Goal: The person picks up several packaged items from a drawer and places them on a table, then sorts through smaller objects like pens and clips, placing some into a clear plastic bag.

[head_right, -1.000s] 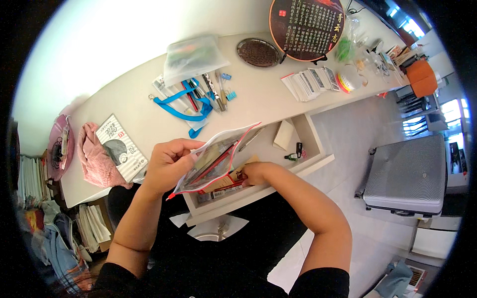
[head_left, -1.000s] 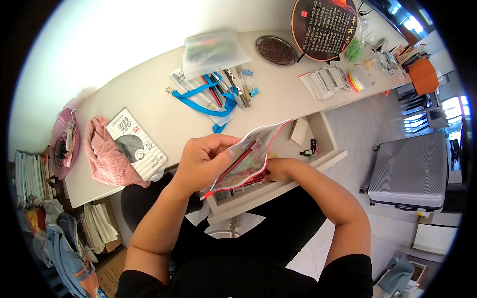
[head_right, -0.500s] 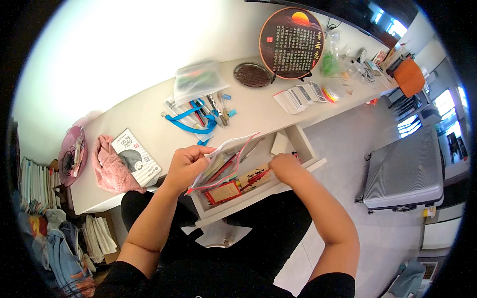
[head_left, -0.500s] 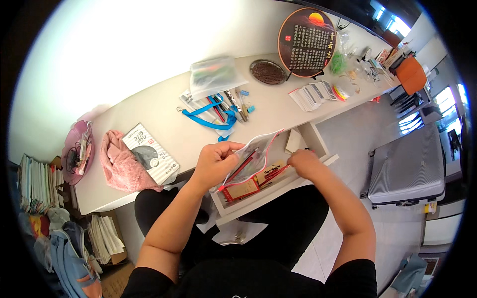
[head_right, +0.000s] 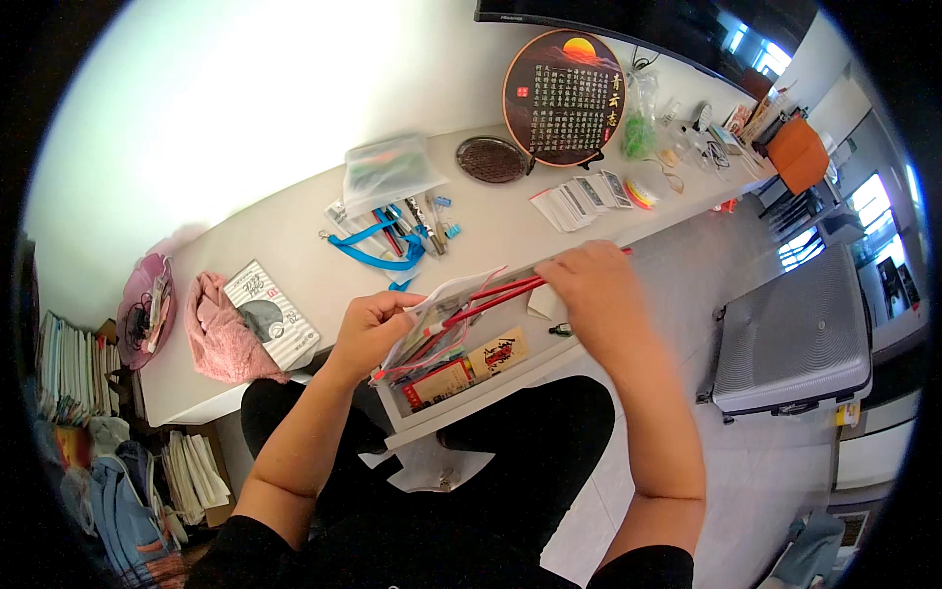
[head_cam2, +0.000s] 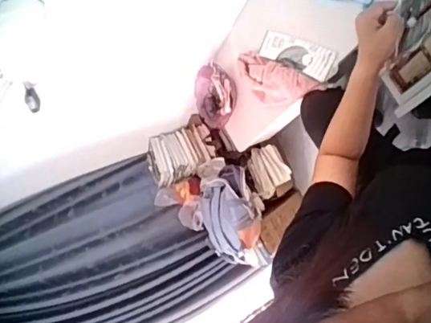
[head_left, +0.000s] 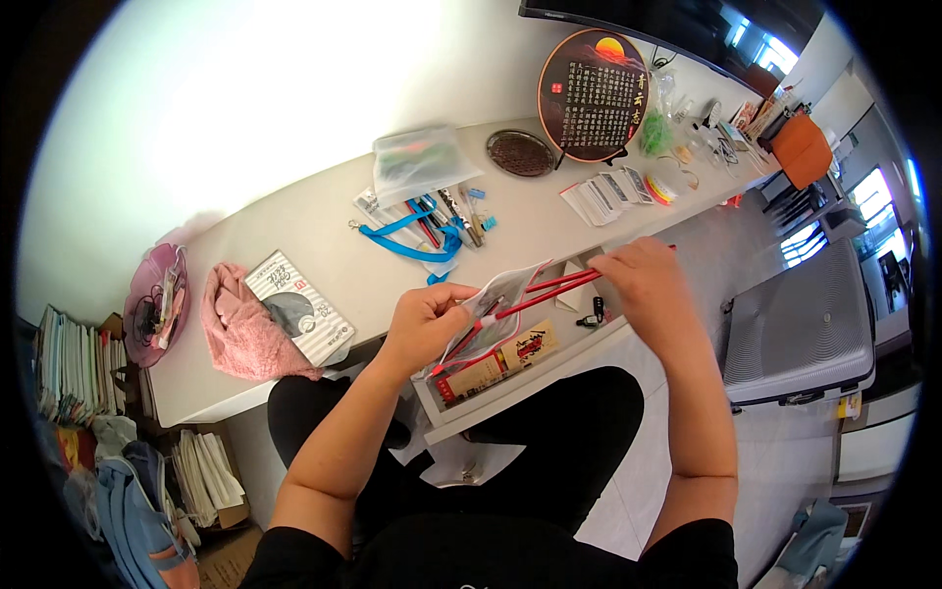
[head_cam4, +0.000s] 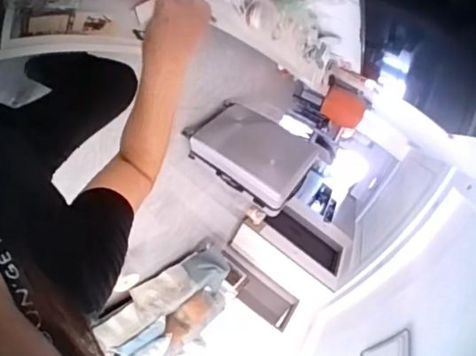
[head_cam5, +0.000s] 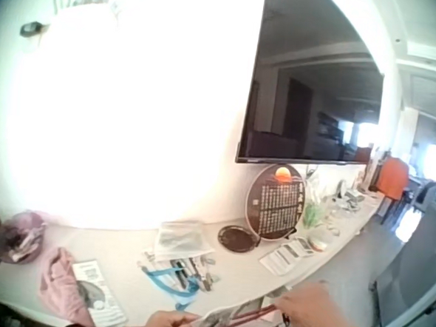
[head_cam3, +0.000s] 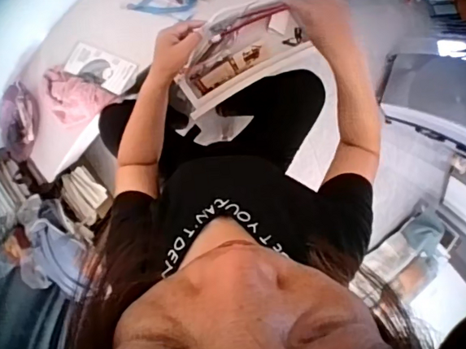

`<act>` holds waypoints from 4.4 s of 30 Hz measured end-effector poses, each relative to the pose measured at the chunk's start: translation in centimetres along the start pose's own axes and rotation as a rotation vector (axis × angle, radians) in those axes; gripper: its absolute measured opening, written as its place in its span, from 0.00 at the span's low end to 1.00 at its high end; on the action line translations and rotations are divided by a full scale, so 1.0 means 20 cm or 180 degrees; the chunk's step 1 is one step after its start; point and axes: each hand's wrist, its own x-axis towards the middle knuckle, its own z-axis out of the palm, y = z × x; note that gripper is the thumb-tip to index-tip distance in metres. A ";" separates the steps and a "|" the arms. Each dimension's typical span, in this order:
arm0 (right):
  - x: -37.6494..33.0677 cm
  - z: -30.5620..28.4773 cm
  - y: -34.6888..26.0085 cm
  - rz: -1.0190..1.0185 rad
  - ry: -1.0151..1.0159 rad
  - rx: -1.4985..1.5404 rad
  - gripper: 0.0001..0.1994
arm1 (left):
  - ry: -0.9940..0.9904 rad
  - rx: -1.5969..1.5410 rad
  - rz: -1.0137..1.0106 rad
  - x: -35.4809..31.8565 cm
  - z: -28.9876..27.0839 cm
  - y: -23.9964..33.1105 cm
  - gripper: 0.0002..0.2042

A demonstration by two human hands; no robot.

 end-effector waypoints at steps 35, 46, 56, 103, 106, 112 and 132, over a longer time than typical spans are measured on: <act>0.09 0.40 -0.01 0.0119 0.0440 0.1777 0.04 | -0.0024 -0.0171 -0.0137 0.02 0.01 0.00 0.12; 0.08 0.43 0.02 0.0533 0.0100 0.2409 0.04 | -0.0032 0.0010 -0.0152 0.00 0.06 -0.02 0.11; 0.10 0.27 -0.05 -0.0115 -0.0367 0.2473 0.07 | 0.0061 0.0067 -0.0076 0.02 0.05 -0.01 0.11; -0.18 1.01 -0.03 0.0136 -0.3764 0.1606 0.12 | 0.0141 0.0304 -0.0064 0.02 -0.01 0.03 0.12; -0.23 1.20 -0.07 -0.0191 -0.4092 0.1298 0.14 | 0.0173 0.0303 -0.0032 0.03 -0.02 0.01 0.12; -0.34 1.45 -0.02 -0.0461 -0.4199 0.1413 0.14 | 0.0210 0.0173 0.0006 0.03 -0.03 -0.02 0.12; -0.10 1.01 -0.07 0.0061 -0.3941 0.3063 0.13 | 0.0041 0.0300 -0.0089 0.04 -0.05 -0.01 0.12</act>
